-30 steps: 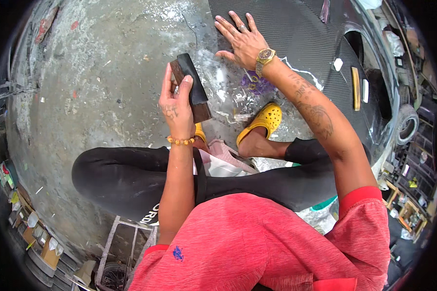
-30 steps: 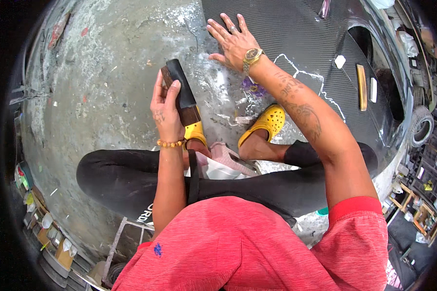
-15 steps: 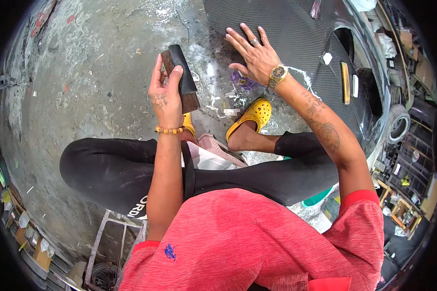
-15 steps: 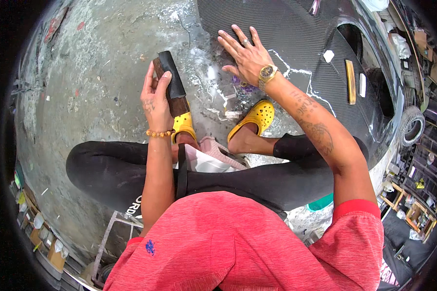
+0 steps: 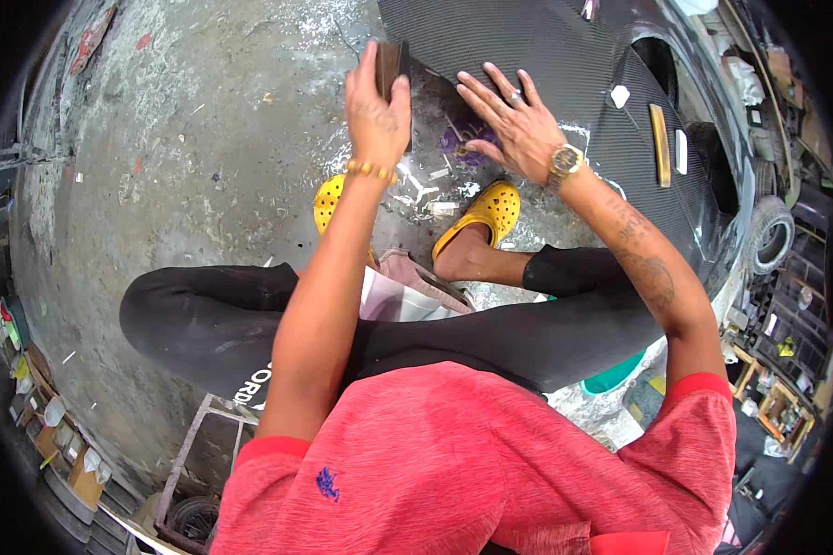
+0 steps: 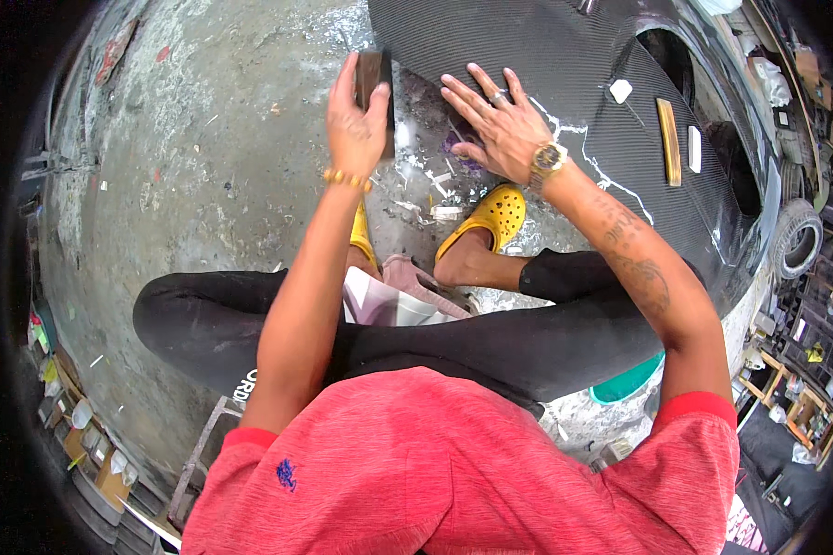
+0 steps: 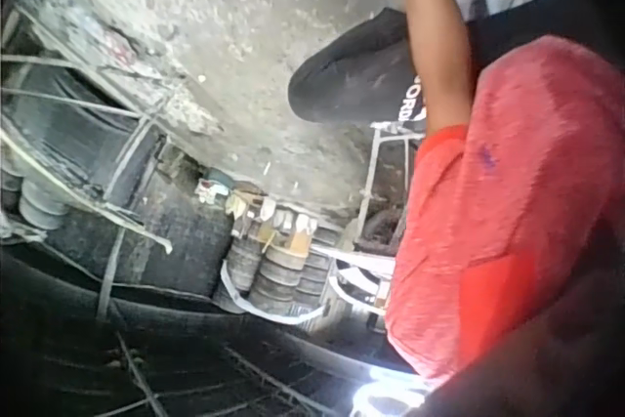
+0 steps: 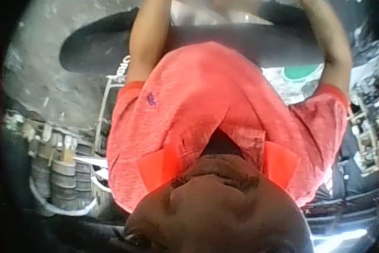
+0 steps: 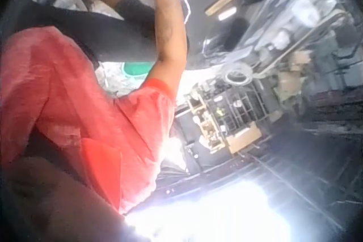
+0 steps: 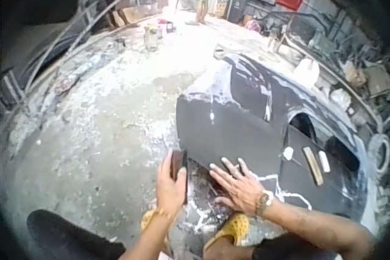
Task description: Sanding a carbon fiber car hood part by hand.
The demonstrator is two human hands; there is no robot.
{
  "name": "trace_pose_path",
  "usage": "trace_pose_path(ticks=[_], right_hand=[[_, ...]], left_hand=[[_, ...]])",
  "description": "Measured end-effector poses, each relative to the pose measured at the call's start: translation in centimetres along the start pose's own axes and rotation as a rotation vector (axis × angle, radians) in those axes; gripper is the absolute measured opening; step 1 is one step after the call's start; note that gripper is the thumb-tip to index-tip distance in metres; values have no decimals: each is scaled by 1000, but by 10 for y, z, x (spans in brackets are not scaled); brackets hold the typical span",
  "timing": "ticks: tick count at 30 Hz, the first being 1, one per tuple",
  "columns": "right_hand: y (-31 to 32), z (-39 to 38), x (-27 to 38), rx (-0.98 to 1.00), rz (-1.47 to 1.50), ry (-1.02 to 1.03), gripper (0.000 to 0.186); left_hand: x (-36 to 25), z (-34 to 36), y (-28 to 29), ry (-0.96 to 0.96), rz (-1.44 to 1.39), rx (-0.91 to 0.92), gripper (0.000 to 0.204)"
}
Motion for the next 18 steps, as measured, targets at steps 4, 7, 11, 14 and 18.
trace_pose_path(ticks=[4,7,11,14,18], right_hand=[[7,-29,-11,-24,74,14,82],[7,-36,-18,-108,127,30,89],[-6,-40,-30,-74,72,-80,102],[10,-28,-17,-87,152,-22,108],[3,-26,-18,-124,203,-6,106]], left_hand=[[-1,35,-19,-36,157,88,64],[-18,13,-38,-114,222,26,64],[-54,-28,-66,-121,127,94,63],[-32,12,-36,-124,206,15,65],[-36,-12,-39,-170,212,-49,65]])
Point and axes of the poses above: each hand's wrist, its own z-axis towards the middle knuckle, its own y-axis out of the back of the hand, x = y × z, the point moved 9 cm from there along z, towards the middle knuckle, and after that the axes turned 9 degrees about x, right-handed, at the moved point
